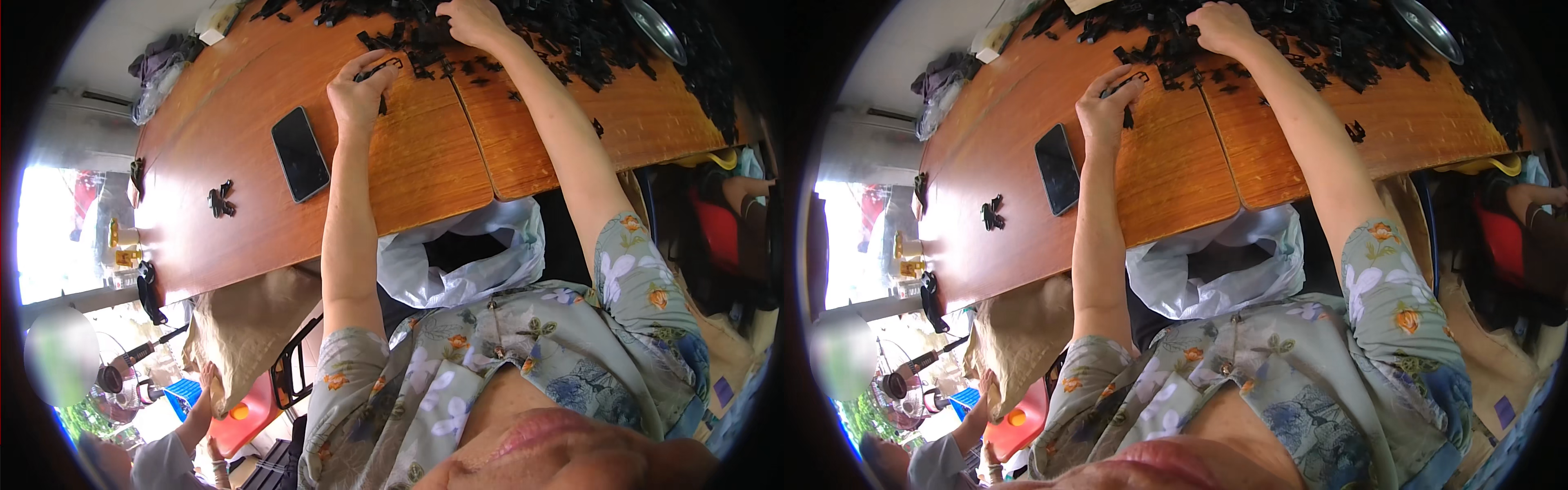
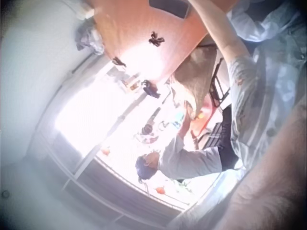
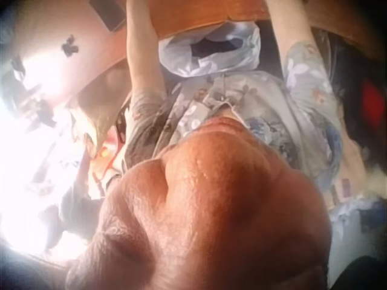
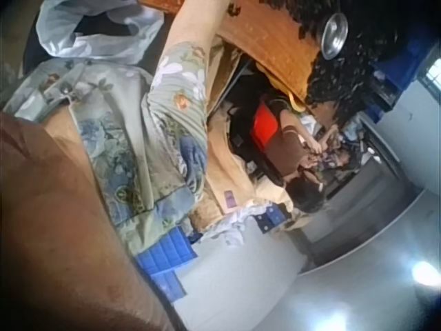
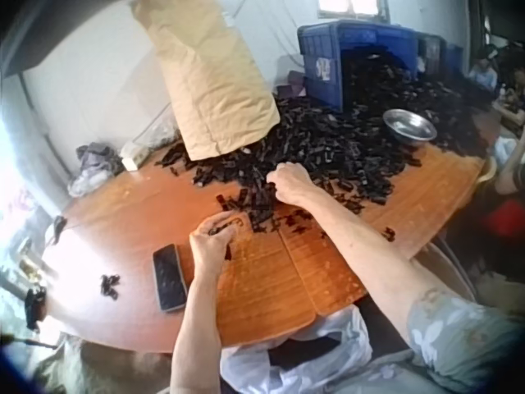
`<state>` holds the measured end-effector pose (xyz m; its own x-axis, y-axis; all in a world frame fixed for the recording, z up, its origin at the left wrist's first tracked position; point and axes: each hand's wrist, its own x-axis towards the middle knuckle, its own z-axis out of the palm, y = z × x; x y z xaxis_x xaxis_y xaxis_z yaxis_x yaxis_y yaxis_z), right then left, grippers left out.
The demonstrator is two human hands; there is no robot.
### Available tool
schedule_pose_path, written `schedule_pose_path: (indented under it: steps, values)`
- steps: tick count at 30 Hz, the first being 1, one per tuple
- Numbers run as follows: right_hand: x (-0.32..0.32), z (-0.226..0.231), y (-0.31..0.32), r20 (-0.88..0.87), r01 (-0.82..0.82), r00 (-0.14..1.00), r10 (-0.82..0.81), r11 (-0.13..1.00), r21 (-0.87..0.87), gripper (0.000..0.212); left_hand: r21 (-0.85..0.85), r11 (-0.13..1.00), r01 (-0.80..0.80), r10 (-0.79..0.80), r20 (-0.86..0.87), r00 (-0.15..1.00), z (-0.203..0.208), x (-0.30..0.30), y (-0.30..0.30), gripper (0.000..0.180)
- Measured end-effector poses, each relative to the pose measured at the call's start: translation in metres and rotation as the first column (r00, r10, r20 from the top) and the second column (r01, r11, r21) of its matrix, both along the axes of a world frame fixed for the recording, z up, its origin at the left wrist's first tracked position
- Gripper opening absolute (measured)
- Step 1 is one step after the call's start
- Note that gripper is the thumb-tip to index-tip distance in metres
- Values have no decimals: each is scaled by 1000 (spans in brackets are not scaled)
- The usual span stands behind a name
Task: The person assembles small plastic parts by taking black components from a pile on the table and snapping them together by hand.
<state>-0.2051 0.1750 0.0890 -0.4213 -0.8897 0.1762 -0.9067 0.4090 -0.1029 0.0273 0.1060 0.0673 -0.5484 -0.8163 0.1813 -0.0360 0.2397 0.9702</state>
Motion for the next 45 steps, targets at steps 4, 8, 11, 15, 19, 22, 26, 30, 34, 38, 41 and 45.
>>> schedule_pose_path:
  steps: [4,8,11,15,19,22,26,30,34,38,41,45]
  values:
    - [12,0,21,215,72,975,-46,991,-113,32,112,990,86,-67,-163,984,-9,4,-4,36]
    - [21,-3,39,175,-42,975,134,892,-449,23,140,973,183,-153,-200,968,-6,-1,4,32]
    - [50,14,44,348,-91,867,356,800,-593,20,165,969,182,-139,-240,961,-7,4,1,34]
    - [58,-4,38,355,-184,831,429,814,-551,22,168,977,134,-77,-308,948,-2,2,0,40]
    - [80,-8,36,307,-350,835,458,870,-346,15,127,991,-36,62,-201,978,-3,10,-9,42]
    - [91,-16,31,152,-411,877,456,875,-255,12,124,989,-85,105,-166,980,-7,8,-11,39]
    - [80,-24,30,112,-486,830,546,808,-334,12,275,959,-68,120,-178,977,-11,9,-15,34]
    - [83,-21,36,-19,-648,737,675,699,-301,25,319,944,-90,159,-197,967,-11,11,-20,32]
    - [90,-18,35,27,-612,787,616,786,-82,29,296,951,-94,156,-195,968,-12,12,-20,32]
    - [80,-26,29,-120,-497,849,515,698,-516,28,268,963,-9,55,-164,985,-8,9,-13,31]
    - [78,-32,26,-111,-471,853,511,658,-587,24,302,950,85,-34,-172,985,-6,7,-7,31]
    - [81,-35,24,-45,-471,831,554,659,-586,24,361,920,150,-61,-245,968,-9,10,-8,31]
